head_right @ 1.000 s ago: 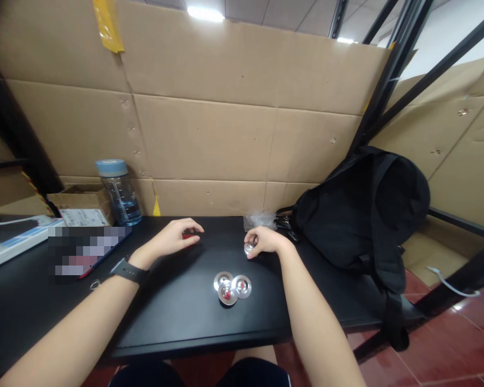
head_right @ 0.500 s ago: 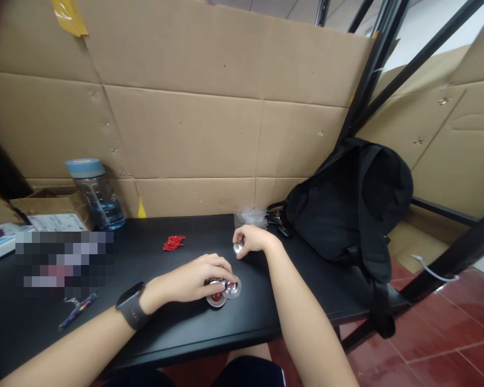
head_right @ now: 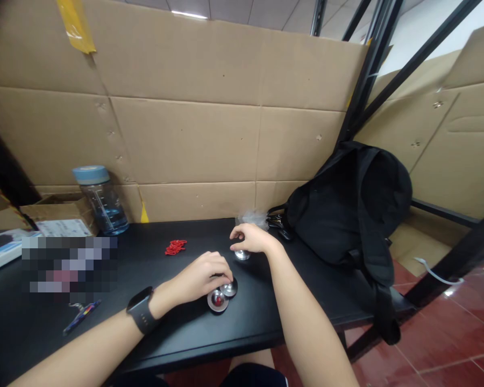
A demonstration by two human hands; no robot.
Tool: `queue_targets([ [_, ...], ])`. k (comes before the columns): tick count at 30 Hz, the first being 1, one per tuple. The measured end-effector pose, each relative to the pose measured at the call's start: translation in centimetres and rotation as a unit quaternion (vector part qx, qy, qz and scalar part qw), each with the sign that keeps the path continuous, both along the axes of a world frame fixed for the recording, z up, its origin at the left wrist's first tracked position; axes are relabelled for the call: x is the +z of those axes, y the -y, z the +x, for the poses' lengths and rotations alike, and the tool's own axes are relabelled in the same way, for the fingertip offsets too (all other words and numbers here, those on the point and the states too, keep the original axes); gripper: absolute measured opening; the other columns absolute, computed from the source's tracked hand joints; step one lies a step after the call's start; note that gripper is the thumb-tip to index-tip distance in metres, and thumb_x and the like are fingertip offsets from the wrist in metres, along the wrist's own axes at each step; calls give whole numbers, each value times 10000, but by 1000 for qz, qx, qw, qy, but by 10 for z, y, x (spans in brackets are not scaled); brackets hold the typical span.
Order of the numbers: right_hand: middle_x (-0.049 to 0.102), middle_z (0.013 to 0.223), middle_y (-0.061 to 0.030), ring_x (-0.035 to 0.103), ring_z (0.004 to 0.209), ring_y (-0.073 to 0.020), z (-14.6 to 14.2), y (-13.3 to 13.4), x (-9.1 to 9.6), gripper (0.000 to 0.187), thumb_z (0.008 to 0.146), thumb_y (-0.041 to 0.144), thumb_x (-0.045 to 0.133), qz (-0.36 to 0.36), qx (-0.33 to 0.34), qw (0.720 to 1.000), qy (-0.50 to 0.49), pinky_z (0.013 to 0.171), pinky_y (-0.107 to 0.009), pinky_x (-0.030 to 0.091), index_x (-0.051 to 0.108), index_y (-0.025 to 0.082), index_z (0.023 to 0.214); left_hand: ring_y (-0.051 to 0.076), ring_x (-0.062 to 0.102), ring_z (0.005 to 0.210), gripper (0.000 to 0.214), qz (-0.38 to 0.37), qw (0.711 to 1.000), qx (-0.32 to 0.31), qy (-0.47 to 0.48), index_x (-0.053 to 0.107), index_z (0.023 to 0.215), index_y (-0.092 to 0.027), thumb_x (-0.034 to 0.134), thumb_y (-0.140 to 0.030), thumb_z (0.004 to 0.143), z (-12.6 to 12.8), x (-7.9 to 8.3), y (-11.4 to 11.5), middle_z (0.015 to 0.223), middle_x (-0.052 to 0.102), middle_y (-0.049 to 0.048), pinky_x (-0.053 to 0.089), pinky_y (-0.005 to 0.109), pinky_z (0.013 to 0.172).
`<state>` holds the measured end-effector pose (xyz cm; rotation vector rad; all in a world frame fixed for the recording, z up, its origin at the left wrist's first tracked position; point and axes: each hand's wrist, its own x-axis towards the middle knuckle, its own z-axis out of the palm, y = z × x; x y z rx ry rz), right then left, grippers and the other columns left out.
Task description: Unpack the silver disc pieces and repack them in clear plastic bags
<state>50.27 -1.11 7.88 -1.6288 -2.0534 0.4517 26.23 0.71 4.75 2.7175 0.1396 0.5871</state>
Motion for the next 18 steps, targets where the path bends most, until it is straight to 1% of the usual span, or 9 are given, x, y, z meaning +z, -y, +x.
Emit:
queue_targets([
  [2,736,867,-45,674,805,-195,-7,3,4,291,719,393,788,-20,26,999,-44,687,-276,516,735,190,921,172,586,893,164,3,998,50,30,697,933,-258,552,-318,982,-4,2,-6,916,716,-13,380,312,836],
  [4,731,788,-37,676,707,-175,-15,6,7,302,750,427,764,-57,59,992,-99,612,-258,514,722,178,916,173,578,870,172,5,993,100,60,683,926,-251,538,-319,988,-8,4,-14,905,711,-12,383,318,822],
  [5,731,774,-34,676,680,-167,-19,7,9,314,765,440,753,-67,73,988,-122,601,-256,517,715,175,930,175,576,863,177,7,990,120,72,678,921,-248,532,-319,990,-10,5,-18,902,709,-11,384,320,816],
  [6,733,781,-35,681,681,-165,-24,8,9,329,771,448,750,-65,83,984,-141,616,-260,527,711,174,948,177,575,859,180,10,987,137,81,674,916,-246,526,-315,991,-11,5,-22,904,709,-10,386,323,812],
  [8,740,822,-40,696,743,-172,-33,8,10,358,750,455,775,-40,95,982,-158,695,-282,549,709,175,964,184,575,856,174,18,982,164,93,670,919,-243,522,-299,990,-13,4,-30,911,707,-3,390,329,805],
  [10,742,855,-43,699,807,-183,-41,7,7,389,695,458,823,-10,102,982,-157,764,-302,551,713,178,943,192,576,855,154,25,978,184,99,671,933,-241,531,-285,982,-14,2,-35,912,704,5,394,331,794],
  [14,731,845,-31,682,777,-175,-50,2,-2,401,649,465,856,30,92,984,-147,741,-298,547,694,180,879,195,579,846,119,24,974,201,105,676,939,-242,563,-273,963,-13,-2,-39,889,699,7,396,329,776],
  [18,717,830,-8,669,773,-169,-51,-1,-8,389,623,450,876,38,90,987,-131,761,-298,539,679,186,830,192,581,840,125,16,972,201,118,678,927,-249,560,-268,962,-13,-2,-40,872,696,4,394,328,774],
])
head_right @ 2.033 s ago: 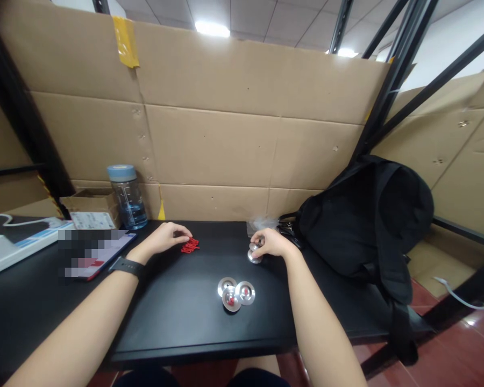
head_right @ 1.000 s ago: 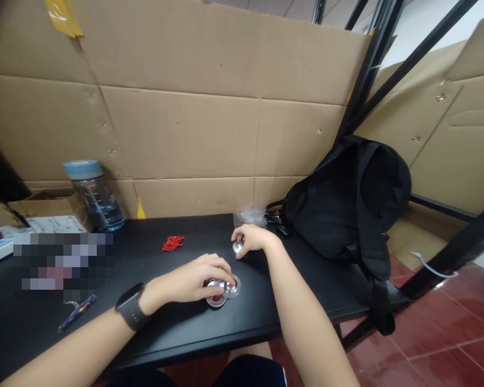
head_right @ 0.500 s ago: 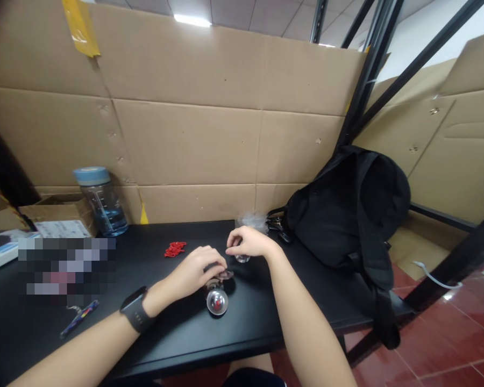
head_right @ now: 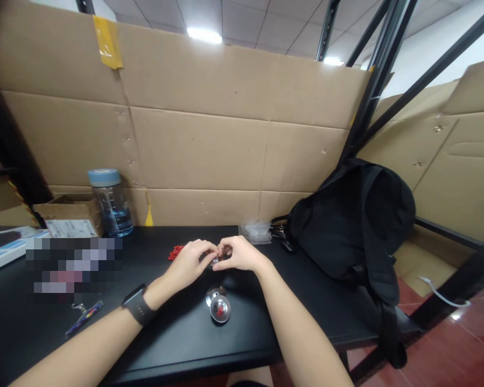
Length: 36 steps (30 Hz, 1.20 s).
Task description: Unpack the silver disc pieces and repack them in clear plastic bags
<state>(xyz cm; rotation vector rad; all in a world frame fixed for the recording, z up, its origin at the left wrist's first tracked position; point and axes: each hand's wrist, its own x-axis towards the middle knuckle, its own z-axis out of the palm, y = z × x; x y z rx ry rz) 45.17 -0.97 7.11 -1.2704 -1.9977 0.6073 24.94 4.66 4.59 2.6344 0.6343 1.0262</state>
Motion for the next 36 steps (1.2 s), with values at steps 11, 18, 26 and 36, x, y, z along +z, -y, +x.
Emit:
queue_targets([
  [11,731,946,-66,687,842,-203,-2,-5,-3,344,665,433,839,-8,-22,996,-83,810,-352,557,629,176,754,177,640,882,174,-111,986,-7,123,670,991,-226,515,-299,956,-6,10,-8,981,711,29,483,309,812],
  [18,715,1068,-107,709,908,-218,-7,-14,-9,403,621,432,868,-8,-60,965,-255,867,-382,559,585,171,742,196,709,925,171,-347,920,-83,160,620,938,-171,662,-306,843,-4,-3,-31,968,746,76,543,345,878],
  [26,708,969,-50,653,892,-199,2,-11,-3,314,681,290,782,47,-123,990,-47,799,-326,504,630,187,935,188,664,961,313,-99,984,-136,-62,687,1118,-221,625,-133,824,-15,-13,-29,1074,723,49,507,327,898],
  [36,672,917,-17,604,818,-171,72,7,9,539,585,286,841,-101,-84,985,115,718,-267,476,664,200,1087,188,640,861,146,-2,988,-75,-133,691,815,-203,590,-231,916,-7,-7,-15,869,695,39,466,280,806],
])
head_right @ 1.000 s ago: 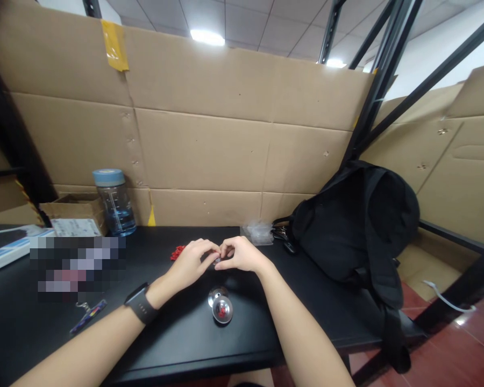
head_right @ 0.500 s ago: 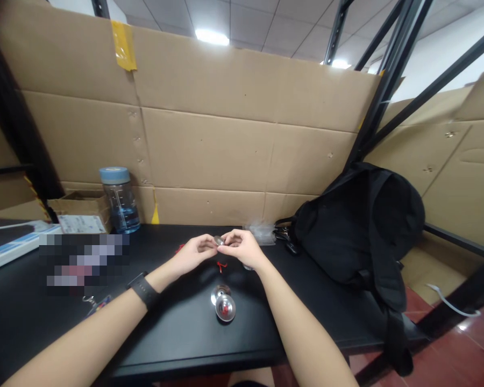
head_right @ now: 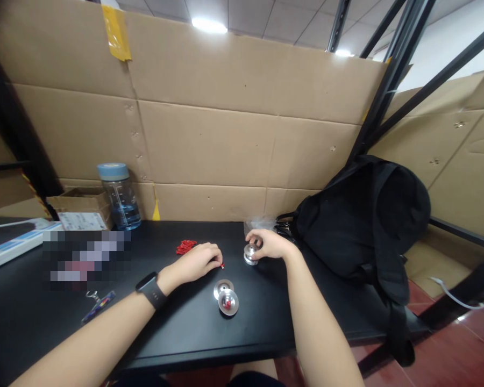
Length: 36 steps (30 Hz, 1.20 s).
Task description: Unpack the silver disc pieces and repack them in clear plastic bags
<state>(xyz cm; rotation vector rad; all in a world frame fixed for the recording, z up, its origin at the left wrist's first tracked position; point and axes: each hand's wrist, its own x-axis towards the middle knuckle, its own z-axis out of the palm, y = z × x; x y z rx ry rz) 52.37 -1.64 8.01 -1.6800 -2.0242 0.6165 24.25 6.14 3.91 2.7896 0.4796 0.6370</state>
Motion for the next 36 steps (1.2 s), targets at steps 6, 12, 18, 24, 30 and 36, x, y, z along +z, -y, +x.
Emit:
queue_targets([
  [6,677,963,-34,602,826,-172,1,-6,-9,592,539,325,869,-67,18,998,-13,720,-270,495,680,192,1085,204,668,853,160,11,985,142,101,703,914,-233,553,-286,936,-41,25,-45,902,743,41,470,294,806],
  [12,692,970,-45,621,849,-188,-6,-4,-6,592,541,264,849,-76,11,997,0,725,-273,508,678,187,1102,191,689,826,138,-75,984,147,70,740,824,-215,660,-327,822,-84,27,-81,861,766,20,491,273,786],
  [18,725,959,-48,647,870,-214,-2,-4,-6,547,534,293,852,-67,-13,997,46,751,-289,508,734,190,1058,189,697,827,180,-111,986,107,57,749,843,-212,659,-362,802,-75,18,-78,858,770,26,507,274,795],
  [24,744,883,-36,662,849,-228,1,-4,-6,476,525,295,856,-74,-28,995,56,723,-285,505,765,195,981,187,704,845,157,-102,989,107,32,753,864,-224,656,-331,803,-72,15,-80,884,771,20,504,269,809],
  [30,743,892,-38,670,850,-236,1,-3,-4,502,520,318,869,-78,-39,993,74,735,-292,505,757,201,995,195,674,883,148,-53,993,91,46,749,918,-228,672,-280,802,-61,23,-63,954,739,30,488,298,846],
  [36,713,1099,-65,643,991,-249,-6,-1,-1,622,576,347,854,-7,-21,998,60,822,-307,501,700,214,1164,188,650,937,373,-171,974,-143,-35,718,1124,-259,757,-270,753,-27,33,0,1073,707,34,500,273,820],
])
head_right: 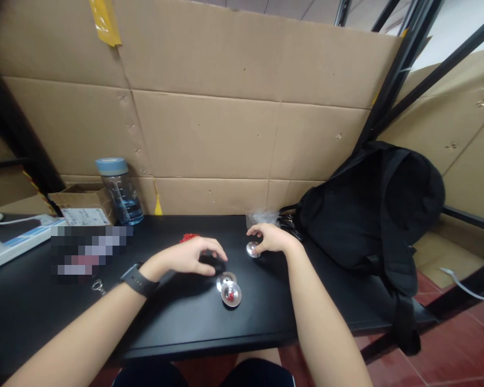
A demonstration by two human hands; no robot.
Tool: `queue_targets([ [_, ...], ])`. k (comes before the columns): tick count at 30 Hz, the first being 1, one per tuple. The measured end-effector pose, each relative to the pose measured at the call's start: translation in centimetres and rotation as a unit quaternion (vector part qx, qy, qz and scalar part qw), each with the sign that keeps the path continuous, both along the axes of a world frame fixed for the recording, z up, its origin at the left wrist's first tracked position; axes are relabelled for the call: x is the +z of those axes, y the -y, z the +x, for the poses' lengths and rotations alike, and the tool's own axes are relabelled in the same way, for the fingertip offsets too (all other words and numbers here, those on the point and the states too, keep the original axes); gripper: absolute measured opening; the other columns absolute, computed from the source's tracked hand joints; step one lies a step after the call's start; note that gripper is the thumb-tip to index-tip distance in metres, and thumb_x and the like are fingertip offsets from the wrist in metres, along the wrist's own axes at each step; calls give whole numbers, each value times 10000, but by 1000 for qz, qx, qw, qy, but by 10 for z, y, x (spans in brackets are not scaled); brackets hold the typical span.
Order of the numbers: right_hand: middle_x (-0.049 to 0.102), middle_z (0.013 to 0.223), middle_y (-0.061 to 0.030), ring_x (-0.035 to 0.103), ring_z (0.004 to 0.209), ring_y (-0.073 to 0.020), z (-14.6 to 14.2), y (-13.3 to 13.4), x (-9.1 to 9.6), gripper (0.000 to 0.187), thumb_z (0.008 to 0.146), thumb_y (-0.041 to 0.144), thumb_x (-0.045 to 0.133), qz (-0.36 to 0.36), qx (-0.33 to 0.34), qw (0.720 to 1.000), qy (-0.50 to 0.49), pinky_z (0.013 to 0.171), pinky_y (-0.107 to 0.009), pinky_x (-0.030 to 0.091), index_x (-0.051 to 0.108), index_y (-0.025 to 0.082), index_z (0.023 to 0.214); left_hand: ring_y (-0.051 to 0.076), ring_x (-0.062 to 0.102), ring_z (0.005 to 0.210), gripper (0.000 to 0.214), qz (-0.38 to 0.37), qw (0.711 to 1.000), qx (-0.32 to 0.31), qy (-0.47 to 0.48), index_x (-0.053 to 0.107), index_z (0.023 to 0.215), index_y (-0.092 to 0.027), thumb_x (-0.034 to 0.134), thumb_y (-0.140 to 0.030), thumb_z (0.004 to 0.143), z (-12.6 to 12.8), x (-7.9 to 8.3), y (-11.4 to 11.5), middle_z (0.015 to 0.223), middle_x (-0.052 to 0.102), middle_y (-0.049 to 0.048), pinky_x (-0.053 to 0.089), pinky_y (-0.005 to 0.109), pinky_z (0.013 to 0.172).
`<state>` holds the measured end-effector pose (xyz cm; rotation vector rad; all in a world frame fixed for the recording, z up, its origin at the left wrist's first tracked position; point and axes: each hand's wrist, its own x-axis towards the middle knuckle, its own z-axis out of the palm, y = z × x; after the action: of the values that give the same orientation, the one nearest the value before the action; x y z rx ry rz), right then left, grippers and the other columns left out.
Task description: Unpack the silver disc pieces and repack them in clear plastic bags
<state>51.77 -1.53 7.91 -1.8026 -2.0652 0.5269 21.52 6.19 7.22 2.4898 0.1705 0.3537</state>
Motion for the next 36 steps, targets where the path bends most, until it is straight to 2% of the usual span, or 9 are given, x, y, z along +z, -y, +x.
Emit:
queue_targets([
  [2,702,1117,-59,631,1022,-244,-5,0,2,567,626,346,827,27,15,1000,-6,840,-309,494,695,225,1164,193,643,947,538,0,998,-56,-24,686,1200,-276,819,-245,680,9,0,18,1105,693,30,498,268,816],
  [5,689,1117,-56,619,1034,-241,-12,1,4,524,658,350,815,45,29,999,-4,849,-319,490,696,236,1156,195,643,934,566,32,997,-69,-30,686,1193,-282,847,-219,653,16,-3,33,1083,693,23,477,282,853],
  [11,675,1125,-56,615,1020,-233,-24,1,7,443,698,326,807,70,52,996,0,843,-323,495,705,245,1121,172,636,969,143,79,993,-93,9,768,958,-287,770,-291,815,22,-8,38,980,740,-4,420,270,910],
  [14,683,1095,-58,623,994,-225,-29,1,10,366,748,348,782,95,59,993,-24,836,-325,501,711,232,1089,158,651,924,71,66,994,-82,40,783,901,-284,733,-286,851,25,-8,37,918,759,-7,433,256,877],
  [17,686,1053,-66,639,923,-206,-37,2,12,317,800,368,743,132,60,987,-63,776,-312,516,707,210,1073,156,669,845,85,47,994,33,95,784,892,-266,705,-287,867,26,-7,33,880,766,-5,459,260,829],
  [21,664,1081,-77,646,831,-160,-57,1,10,239,897,256,600,205,63,970,-119,706,-285,527,677,197,1115,171,688,766,142,-23,955,246,165,776,890,-233,691,-340,852,25,-6,21,846,771,16,494,264,725],
  [26,640,1168,-77,644,879,-167,-86,-2,0,428,811,246,721,223,120,959,-130,745,-294,551,628,237,1228,215,725,818,207,-164,907,327,210,766,883,-199,756,-369,765,26,-14,6,867,779,59,549,289,758],
  [31,661,1139,-87,664,880,-187,-93,-9,-11,486,758,275,787,213,83,963,-142,703,-284,576,648,224,1220,233,733,881,238,-246,890,299,241,754,943,-180,714,-371,808,29,-19,2,913,780,79,558,325,839],
  [36,673,1205,-88,712,901,-196,-89,-7,-12,548,791,296,752,169,73,958,-219,803,-330,603,592,219,1310,232,710,980,228,-232,917,210,247,749,1000,-181,639,-330,868,30,-24,-6,1036,763,84,526,334,919],
])
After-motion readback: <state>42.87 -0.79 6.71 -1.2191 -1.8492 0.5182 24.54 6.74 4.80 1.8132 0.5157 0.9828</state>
